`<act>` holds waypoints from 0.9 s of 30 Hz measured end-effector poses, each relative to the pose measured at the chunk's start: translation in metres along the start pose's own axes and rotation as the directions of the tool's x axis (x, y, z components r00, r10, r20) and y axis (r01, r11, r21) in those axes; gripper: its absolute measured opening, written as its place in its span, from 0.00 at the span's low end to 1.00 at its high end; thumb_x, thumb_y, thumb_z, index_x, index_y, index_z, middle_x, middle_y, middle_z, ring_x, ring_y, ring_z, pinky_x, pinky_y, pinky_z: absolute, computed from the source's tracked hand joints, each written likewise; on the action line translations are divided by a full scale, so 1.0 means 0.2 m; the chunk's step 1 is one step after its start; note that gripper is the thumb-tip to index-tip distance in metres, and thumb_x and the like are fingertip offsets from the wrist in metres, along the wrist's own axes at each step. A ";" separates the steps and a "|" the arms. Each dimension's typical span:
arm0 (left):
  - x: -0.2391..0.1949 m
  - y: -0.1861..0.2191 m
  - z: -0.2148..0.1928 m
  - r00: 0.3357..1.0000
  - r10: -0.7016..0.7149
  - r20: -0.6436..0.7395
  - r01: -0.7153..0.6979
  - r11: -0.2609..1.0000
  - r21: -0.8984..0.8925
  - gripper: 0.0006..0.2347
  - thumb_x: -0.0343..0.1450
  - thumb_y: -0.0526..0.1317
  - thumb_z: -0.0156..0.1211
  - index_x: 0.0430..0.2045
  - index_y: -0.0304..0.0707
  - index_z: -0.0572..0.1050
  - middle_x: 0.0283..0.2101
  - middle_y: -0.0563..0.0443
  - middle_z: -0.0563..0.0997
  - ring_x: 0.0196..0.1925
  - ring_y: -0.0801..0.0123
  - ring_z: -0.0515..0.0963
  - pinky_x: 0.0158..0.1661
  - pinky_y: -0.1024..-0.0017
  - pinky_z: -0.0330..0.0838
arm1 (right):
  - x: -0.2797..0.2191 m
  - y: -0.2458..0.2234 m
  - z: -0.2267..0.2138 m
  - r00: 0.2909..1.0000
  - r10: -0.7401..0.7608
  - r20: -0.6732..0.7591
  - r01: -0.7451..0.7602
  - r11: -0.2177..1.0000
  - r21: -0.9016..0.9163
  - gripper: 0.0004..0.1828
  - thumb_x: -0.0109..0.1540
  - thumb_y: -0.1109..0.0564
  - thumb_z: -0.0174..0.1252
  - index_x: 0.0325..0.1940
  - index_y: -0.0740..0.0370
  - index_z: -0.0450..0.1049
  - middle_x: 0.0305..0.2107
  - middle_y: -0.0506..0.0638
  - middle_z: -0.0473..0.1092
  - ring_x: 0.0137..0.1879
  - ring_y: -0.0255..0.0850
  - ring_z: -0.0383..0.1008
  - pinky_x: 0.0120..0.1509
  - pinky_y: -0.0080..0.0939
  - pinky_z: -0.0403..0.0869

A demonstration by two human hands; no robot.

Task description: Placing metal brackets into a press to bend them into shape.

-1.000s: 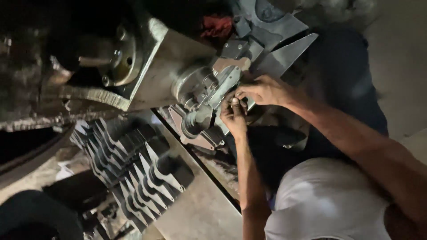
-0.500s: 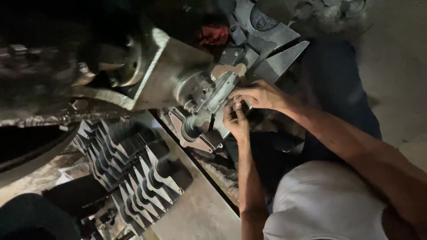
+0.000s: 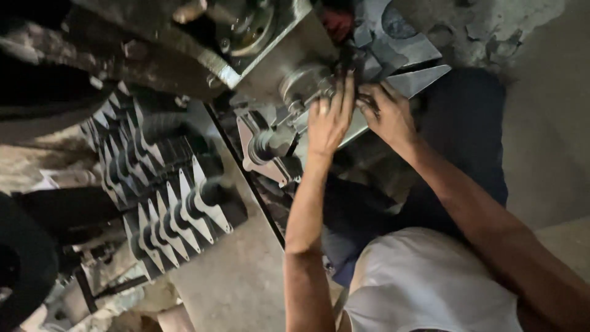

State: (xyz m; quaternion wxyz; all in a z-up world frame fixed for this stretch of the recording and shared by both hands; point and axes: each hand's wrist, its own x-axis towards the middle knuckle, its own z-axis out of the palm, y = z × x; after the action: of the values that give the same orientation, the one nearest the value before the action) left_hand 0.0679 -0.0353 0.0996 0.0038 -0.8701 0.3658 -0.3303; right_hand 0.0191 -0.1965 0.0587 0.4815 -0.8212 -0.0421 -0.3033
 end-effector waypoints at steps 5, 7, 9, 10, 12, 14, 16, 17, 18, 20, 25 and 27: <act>0.03 -0.07 -0.06 0.932 -0.069 0.356 0.082 0.996 -0.023 0.14 0.76 0.38 0.59 0.57 0.39 0.75 0.53 0.47 0.78 0.49 0.61 0.80 0.43 0.65 0.75 | 0.05 -0.10 0.02 0.981 0.050 0.188 -0.053 0.999 0.010 0.24 0.63 0.65 0.63 0.64 0.71 0.69 0.53 0.64 0.69 0.56 0.55 0.75 0.57 0.48 0.76; 0.01 -0.10 -0.17 0.884 -0.277 0.377 0.365 0.912 -0.186 0.14 0.74 0.37 0.61 0.55 0.39 0.76 0.50 0.47 0.80 0.45 0.63 0.81 0.41 0.67 0.75 | 0.07 -0.15 -0.01 0.987 -0.085 0.139 0.085 0.996 0.007 0.25 0.66 0.63 0.64 0.66 0.71 0.67 0.57 0.64 0.67 0.61 0.57 0.73 0.61 0.49 0.76; -0.04 -0.11 -0.21 0.785 -0.446 0.429 0.597 0.730 -0.333 0.14 0.73 0.36 0.64 0.53 0.39 0.77 0.46 0.46 0.82 0.40 0.66 0.82 0.39 0.69 0.76 | 0.07 -0.14 0.00 0.973 -0.216 0.083 0.216 0.976 0.001 0.26 0.68 0.61 0.65 0.67 0.71 0.66 0.60 0.64 0.64 0.66 0.59 0.71 0.65 0.51 0.76; -0.10 -0.09 -0.20 0.713 -0.588 0.383 0.690 0.490 -0.532 0.16 0.70 0.35 0.67 0.52 0.36 0.77 0.45 0.44 0.82 0.41 0.66 0.81 0.42 0.69 0.75 | 0.04 -0.11 0.00 0.969 -0.224 0.103 0.229 0.973 -0.039 0.24 0.68 0.61 0.65 0.67 0.69 0.68 0.59 0.63 0.65 0.64 0.59 0.71 0.63 0.51 0.76; -0.22 -0.03 -0.12 0.594 -0.714 0.371 0.683 0.204 -0.701 0.18 0.68 0.33 0.71 0.51 0.33 0.76 0.44 0.42 0.82 0.42 0.66 0.81 0.45 0.70 0.74 | 0.00 -0.06 0.03 0.964 -0.232 0.133 0.244 0.967 -0.079 0.23 0.68 0.61 0.65 0.66 0.66 0.69 0.57 0.62 0.65 0.63 0.58 0.72 0.61 0.51 0.77; -0.36 0.06 0.02 0.520 -0.804 0.288 0.524 0.035 -0.851 0.20 0.67 0.29 0.68 0.53 0.31 0.71 0.43 0.41 0.75 0.44 0.62 0.74 0.48 0.68 0.71 | -0.02 -0.02 0.07 0.968 -0.139 0.211 0.164 0.980 -0.109 0.23 0.67 0.65 0.63 0.67 0.67 0.71 0.56 0.64 0.66 0.61 0.56 0.73 0.57 0.48 0.79; -0.41 0.05 0.12 0.512 -0.827 0.231 0.532 0.094 -0.842 0.16 0.68 0.29 0.66 0.49 0.32 0.71 0.41 0.41 0.75 0.42 0.61 0.74 0.47 0.67 0.72 | 0.00 0.02 0.14 0.980 -0.099 0.174 0.103 0.995 -0.014 0.22 0.67 0.69 0.58 0.66 0.68 0.72 0.56 0.63 0.66 0.59 0.54 0.76 0.57 0.45 0.81; -0.43 0.05 0.16 0.510 -0.843 0.172 0.539 0.158 -0.827 0.13 0.69 0.28 0.63 0.46 0.33 0.71 0.39 0.42 0.74 0.40 0.60 0.74 0.46 0.65 0.72 | 0.01 0.05 0.17 0.990 -0.052 0.134 0.041 0.996 0.085 0.21 0.68 0.73 0.54 0.66 0.69 0.73 0.56 0.61 0.67 0.58 0.51 0.78 0.58 0.42 0.84; -0.43 0.03 0.17 0.502 -0.847 0.175 0.544 0.151 -0.825 0.13 0.69 0.28 0.63 0.46 0.33 0.71 0.39 0.42 0.74 0.40 0.60 0.74 0.46 0.65 0.72 | 0.02 0.08 0.19 0.988 -0.051 0.144 0.039 0.996 0.085 0.21 0.68 0.73 0.54 0.66 0.69 0.73 0.56 0.61 0.67 0.58 0.51 0.78 0.58 0.42 0.84; -0.41 -0.01 0.19 0.609 -0.793 0.004 0.573 0.436 -0.694 0.06 0.71 0.28 0.62 0.39 0.34 0.73 0.41 0.41 0.76 0.43 0.52 0.77 0.47 0.62 0.73 | 0.05 0.15 0.22 0.992 -0.041 0.117 0.024 0.989 0.148 0.16 0.67 0.76 0.52 0.59 0.75 0.74 0.53 0.63 0.68 0.52 0.49 0.81 0.52 0.41 0.83; -0.31 -0.05 0.18 0.593 -0.805 -0.032 0.545 0.430 -0.720 0.07 0.70 0.29 0.63 0.37 0.34 0.73 0.40 0.40 0.76 0.41 0.50 0.78 0.43 0.63 0.73 | 0.06 0.27 0.28 0.994 -0.105 0.022 0.100 0.981 0.168 0.10 0.68 0.76 0.51 0.51 0.76 0.75 0.48 0.59 0.69 0.48 0.47 0.80 0.55 0.43 0.82; -0.37 -0.02 0.17 0.565 -0.825 0.003 0.572 0.389 -0.722 0.07 0.69 0.30 0.64 0.37 0.34 0.72 0.39 0.40 0.76 0.40 0.50 0.78 0.42 0.64 0.74 | -0.01 0.25 0.27 0.995 -0.091 0.049 0.083 0.985 0.150 0.11 0.66 0.77 0.50 0.50 0.76 0.75 0.47 0.58 0.69 0.48 0.46 0.80 0.54 0.43 0.82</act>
State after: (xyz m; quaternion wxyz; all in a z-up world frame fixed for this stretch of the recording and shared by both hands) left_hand 0.0514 0.0074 0.0316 -0.5082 -0.8060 0.0396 -0.3010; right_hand 0.0608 -0.1790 0.0008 0.5259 -0.7888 -0.1136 -0.2973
